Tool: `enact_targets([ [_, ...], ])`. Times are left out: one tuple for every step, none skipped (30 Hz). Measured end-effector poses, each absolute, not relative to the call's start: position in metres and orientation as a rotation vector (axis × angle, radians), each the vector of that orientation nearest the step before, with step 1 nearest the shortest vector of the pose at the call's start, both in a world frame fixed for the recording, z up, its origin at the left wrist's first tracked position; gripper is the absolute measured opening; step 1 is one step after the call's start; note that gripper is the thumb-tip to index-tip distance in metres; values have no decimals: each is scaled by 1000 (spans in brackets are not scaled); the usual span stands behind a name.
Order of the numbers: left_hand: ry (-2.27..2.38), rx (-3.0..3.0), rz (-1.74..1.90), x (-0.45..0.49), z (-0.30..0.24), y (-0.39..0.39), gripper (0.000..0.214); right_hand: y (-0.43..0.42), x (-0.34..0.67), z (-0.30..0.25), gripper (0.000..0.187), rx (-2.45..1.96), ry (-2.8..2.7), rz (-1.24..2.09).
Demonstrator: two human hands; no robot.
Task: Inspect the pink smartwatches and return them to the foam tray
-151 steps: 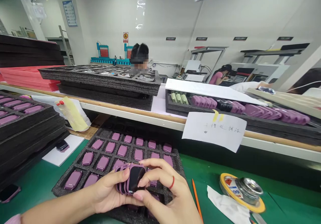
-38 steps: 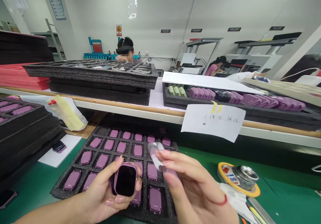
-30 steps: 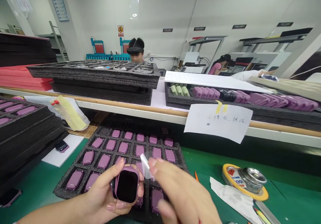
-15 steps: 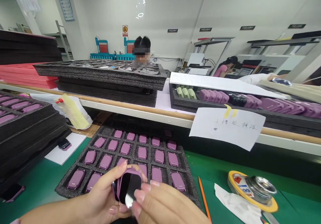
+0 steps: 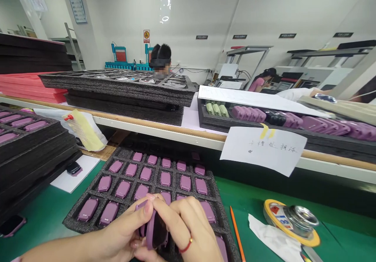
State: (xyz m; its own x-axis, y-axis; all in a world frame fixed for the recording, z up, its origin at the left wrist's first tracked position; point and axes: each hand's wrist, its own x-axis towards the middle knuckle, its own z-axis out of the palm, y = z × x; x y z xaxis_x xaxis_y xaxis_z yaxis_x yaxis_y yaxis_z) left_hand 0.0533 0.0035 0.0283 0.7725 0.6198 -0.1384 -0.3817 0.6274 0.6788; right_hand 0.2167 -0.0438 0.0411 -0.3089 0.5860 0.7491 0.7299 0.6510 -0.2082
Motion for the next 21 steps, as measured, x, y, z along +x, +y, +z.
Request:
enact_targets([
  [388,672,593,54,29,3,53,-42,216,42,52,-1023,-1985,-116],
  [411,646,589,54,30,3,55,-41,215,42,50,-1025,-1947,-33],
  [439,604,585,54,32,4,56,-41,215,42,50,-1025,-1913,29],
  [471,559,584,54,34,4,57,-41,215,42,51,-1027,-1881,73],
  [502,518,582,53,35,5,58,-40,215,42,52,-1023,-1854,100],
  [521,499,578,52,37,6,60,-40,215,42,54,-1016,-1845,123],
  [528,499,571,52,38,6,62,-40,215,42,55,-1010,-1847,144],
  [523,509,559,51,39,7,63,-41,214,42,56,-1010,-1852,160],
  [513,522,543,51,39,7,65,-41,214,42,57,-1008,-1856,169],
  [500,535,525,51,39,7,66,-42,213,43,58,-1005,-1866,171],
  [488,539,514,51,38,7,66,-43,213,44,58,-1001,-1878,166],
  [482,532,521,51,37,6,65,-43,214,46,58,-992,-1894,154],
  [488,507,541,51,37,7,62,-42,216,46,57,-989,-1906,130],
  [503,464,571,51,37,7,59,-39,221,46,54,-1002,-1905,99],
  [522,406,608,51,37,8,55,-34,227,44,49,-1050,-1882,71],
  [541,339,644,51,37,9,51,-26,235,40,43,-1139,-1836,65],
  [558,276,673,50,38,11,46,-14,244,35,37,-1253,-1767,75],
  [568,232,697,50,39,13,40,0,253,28,33,-1404,-1685,123],
  [573,214,718,49,40,15,34,17,262,20,36,-1549,-1621,213],
  [570,225,735,49,40,16,29,35,270,11,36,-1612,-1606,246],
  [560,257,738,49,40,17,26,54,276,1,35,-1646,-1601,252],
])
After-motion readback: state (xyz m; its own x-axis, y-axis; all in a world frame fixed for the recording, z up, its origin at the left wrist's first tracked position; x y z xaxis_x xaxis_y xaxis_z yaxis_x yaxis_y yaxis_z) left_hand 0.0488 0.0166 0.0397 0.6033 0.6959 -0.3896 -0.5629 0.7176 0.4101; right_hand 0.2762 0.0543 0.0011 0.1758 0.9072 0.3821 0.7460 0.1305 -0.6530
